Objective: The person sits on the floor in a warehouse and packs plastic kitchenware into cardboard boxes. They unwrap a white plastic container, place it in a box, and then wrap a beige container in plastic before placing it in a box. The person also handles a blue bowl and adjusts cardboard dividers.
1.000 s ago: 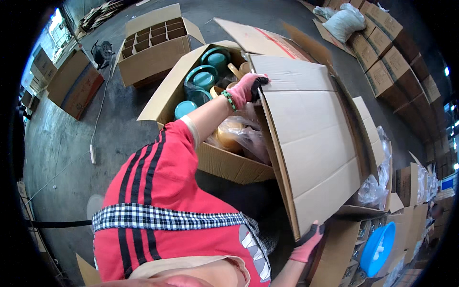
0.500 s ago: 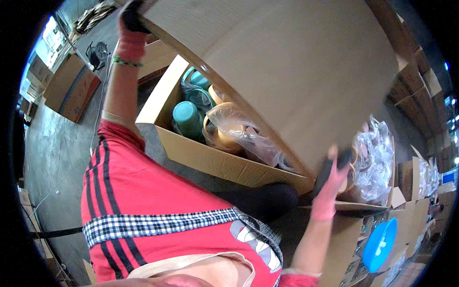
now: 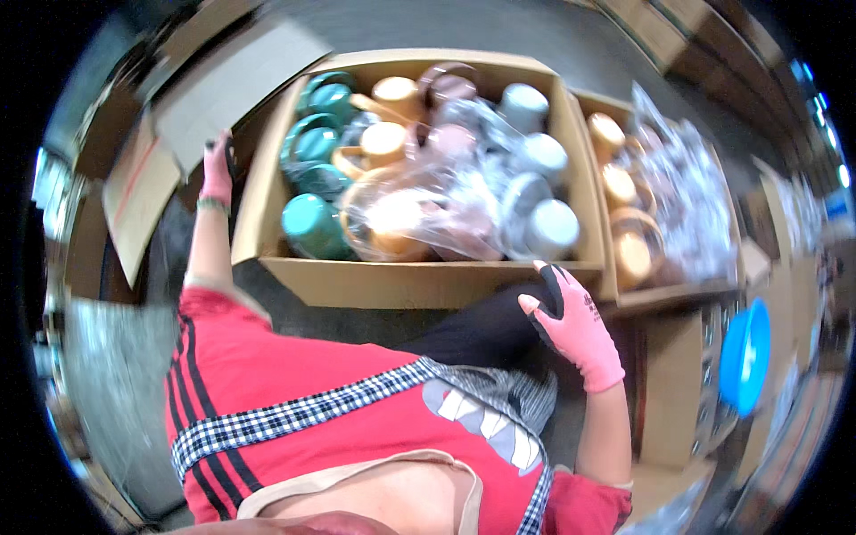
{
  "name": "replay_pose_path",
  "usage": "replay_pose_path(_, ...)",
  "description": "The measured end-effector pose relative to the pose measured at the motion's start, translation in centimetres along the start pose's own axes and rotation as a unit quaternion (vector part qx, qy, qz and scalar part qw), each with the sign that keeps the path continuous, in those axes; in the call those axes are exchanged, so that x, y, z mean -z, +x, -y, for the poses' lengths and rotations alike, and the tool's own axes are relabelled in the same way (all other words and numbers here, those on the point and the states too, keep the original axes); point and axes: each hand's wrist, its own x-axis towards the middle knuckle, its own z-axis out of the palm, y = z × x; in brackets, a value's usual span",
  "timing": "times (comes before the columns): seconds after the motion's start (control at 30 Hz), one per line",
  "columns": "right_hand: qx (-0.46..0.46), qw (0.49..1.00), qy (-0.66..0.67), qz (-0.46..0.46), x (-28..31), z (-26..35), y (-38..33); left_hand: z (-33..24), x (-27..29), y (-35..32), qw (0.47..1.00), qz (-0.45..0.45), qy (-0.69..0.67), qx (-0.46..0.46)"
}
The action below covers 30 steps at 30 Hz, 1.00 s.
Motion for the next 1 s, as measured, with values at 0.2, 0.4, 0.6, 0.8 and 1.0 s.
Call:
replay_pose_path(0.2, -0.213, 0.962, -0.127, -0.118, -3.5, -10.5, -11.3, 8.2, -11.0, -18.9, 0.833, 0.228, 0.366, -0.348)
replay_pose_path(0.4, -0.473, 0.858, -0.076, -0.187, -11.0, -17.4, -26.2, -2.4, -18.7, -30.8, 0.64, 0.615, 0.118, -0.445)
replay_pose_path(0.6, -0.748, 0.523, -0.302, -0.276, -14.7, -17.2, -42.1, -0.5, -21.3, -41.2, 0.455, 0.791, 0.039, -0.407)
replay_pose_path(0.8, -0.765, 0.496, -0.215, -0.35, -20.7, -12.7, -51.7, 10.6, -18.0, -49.0, 0.143, 0.959, 0.164, -0.182)
replay_pose_path(1.0, -0.754, 0.434, -0.299, -0.391, -25.2, -9.9, -50.0, 10.8, -19.2, -52.4, 0.239, 0.898, 0.244, 0.276)
